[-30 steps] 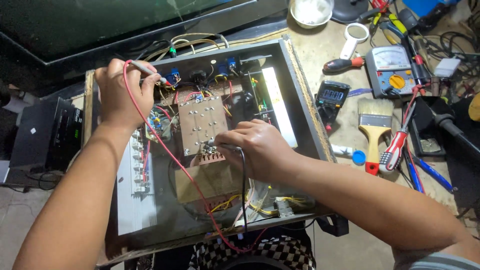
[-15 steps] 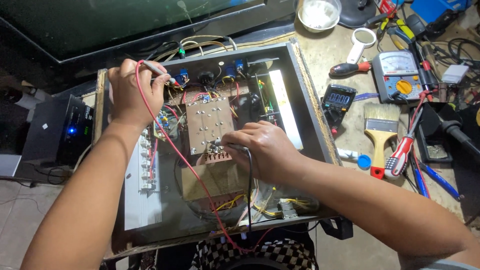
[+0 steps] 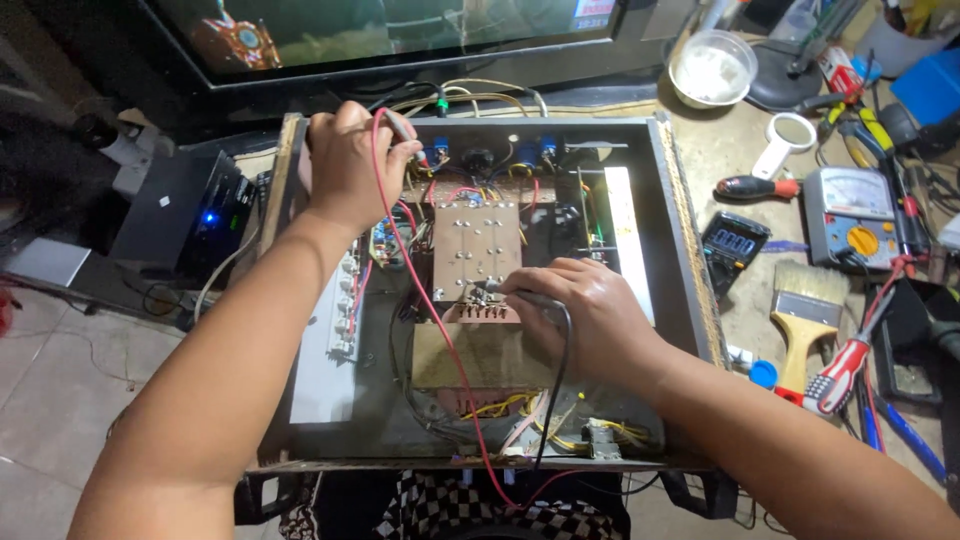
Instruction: Testing and diagnosing an audio amplifier using a multimeter and probes on a circuit board.
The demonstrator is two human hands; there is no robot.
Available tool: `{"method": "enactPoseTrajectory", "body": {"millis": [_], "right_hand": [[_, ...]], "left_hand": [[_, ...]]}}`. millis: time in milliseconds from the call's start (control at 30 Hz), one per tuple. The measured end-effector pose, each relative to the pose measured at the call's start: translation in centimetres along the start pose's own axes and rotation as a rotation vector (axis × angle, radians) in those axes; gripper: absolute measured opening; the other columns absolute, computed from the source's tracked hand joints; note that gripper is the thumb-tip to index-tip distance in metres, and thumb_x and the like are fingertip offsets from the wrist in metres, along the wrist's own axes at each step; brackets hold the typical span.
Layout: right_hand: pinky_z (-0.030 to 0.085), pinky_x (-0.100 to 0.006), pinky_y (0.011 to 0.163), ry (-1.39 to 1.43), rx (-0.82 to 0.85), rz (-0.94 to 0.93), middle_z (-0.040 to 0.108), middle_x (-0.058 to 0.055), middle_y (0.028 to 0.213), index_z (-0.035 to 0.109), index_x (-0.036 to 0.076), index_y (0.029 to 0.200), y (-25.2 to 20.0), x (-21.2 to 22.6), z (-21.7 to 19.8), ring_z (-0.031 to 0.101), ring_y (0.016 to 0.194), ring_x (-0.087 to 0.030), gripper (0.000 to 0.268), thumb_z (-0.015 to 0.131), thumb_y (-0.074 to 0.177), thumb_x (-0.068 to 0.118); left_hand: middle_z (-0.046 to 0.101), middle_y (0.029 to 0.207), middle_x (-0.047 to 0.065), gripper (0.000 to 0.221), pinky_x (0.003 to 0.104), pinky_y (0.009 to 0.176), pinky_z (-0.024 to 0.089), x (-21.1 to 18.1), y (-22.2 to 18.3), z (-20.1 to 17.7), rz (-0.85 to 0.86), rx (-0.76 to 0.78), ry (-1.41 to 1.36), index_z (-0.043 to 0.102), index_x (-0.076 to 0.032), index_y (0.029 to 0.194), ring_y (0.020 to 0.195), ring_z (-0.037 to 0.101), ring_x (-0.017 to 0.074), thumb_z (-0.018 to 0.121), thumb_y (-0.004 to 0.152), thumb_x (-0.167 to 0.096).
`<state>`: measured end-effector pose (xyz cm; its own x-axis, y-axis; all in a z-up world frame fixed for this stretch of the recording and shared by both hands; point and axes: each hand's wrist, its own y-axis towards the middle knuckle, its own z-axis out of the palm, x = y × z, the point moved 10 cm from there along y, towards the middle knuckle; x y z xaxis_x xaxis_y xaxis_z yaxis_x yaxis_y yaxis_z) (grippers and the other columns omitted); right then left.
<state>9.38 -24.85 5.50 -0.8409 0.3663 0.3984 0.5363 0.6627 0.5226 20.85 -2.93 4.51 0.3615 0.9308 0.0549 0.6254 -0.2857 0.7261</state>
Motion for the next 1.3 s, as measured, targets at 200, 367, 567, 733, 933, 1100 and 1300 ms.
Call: {"method": "enactPoseTrajectory", "body": {"millis": [200,367,567,733,933,1100,1300], "right_hand": [[0.057,-0.038,0.071,0.019,-0.039,-0.032,0.078,-0.008,0.088,0.073,0.011,0.104,0.2,0.6,-0.5,0.075,0.079,-0.029,0.017,0.065,0.095,0.023],[0.057,-0.036,0.074,0.0,0.084,0.177,0.079,-0.009,0.095,0.077,0.005,0.104,0.8,0.6,-0.3,0.072,0.08,-0.023,0.021,0.075,0.084,0.013],[0.056,-0.028,0.063,0.017,-0.119,0.066,0.077,-0.018,0.095,0.072,-0.005,0.105,0.3,3.1,-4.9,0.072,0.074,-0.021,0.019,0.07,0.087,-0.001],[0.059,-0.036,0.08,-0.098,-0.144,0.306,0.074,-0.025,0.112,0.064,-0.014,0.111,-3.7,7.0,-9.2,0.073,0.09,-0.028,0.015,0.06,0.097,-0.009],[0.073,-0.028,0.078,0.185,0.004,0.293,0.08,-0.013,0.111,0.063,0.009,0.122,-17.1,2.0,-6.6,0.084,0.087,-0.016,0.061,0.082,0.064,0.006],[0.059,-0.029,0.097,0.495,0.393,1.187,0.094,-0.012,0.119,0.095,-0.011,0.107,-33.2,-4.6,-0.5,0.085,0.113,-0.019,0.034,0.081,0.077,-0.005],[0.063,-0.033,0.09,0.352,0.568,0.644,0.085,-0.007,0.115,0.098,0.012,0.098,-36.6,-2.7,-6.1,0.083,0.111,-0.021,0.039,0.095,0.06,0.003]], "left_hand": [[0.067,0.076,-0.005,0.028,0.046,0.081,0.045,-0.6,0.2,-0.3,0.02,-0.054,0.032,0.067,-0.018,0.076,0.088,0.062,0.0238,0.074,0.092,-0.04],[0.059,0.068,-0.003,0.005,0.041,0.08,0.04,-0.8,1.0,-4.2,-0.034,-0.166,-0.269,0.068,-0.019,0.09,0.07,0.053,0.0196,0.071,0.091,-0.015],[0.066,0.112,0.001,0.008,0.041,0.1,0.042,-2.4,2.1,-15.0,-0.021,-0.394,-0.326,0.057,-0.009,0.111,0.106,0.059,0.0236,0.058,0.104,-0.013],[0.055,0.086,-0.004,0.011,0.045,0.091,0.043,-7.7,-0.5,-22.0,0.064,-0.279,-0.384,0.067,-0.019,0.102,0.078,0.048,0.0182,0.061,0.1,-0.01],[0.067,0.082,0.005,0.012,0.036,0.064,0.043,-19.5,-10.6,-25.5,0.227,-0.055,-0.899,0.068,-0.007,0.1,0.067,0.055,0.0199,0.061,0.101,-0.017],[0.066,0.091,0.008,0.008,0.035,0.078,0.042,-24.4,-16.1,-23.7,0.151,0.002,-0.991,0.063,-0.003,0.105,0.084,0.065,0.0253,0.059,0.1,-0.009],[0.069,0.096,0.006,0.025,0.037,0.083,0.049,-24.2,-18.8,-23.4,0.021,0.068,-1.257,0.071,-0.006,0.105,0.085,0.063,0.0268,0.065,0.099,-0.029]]}}
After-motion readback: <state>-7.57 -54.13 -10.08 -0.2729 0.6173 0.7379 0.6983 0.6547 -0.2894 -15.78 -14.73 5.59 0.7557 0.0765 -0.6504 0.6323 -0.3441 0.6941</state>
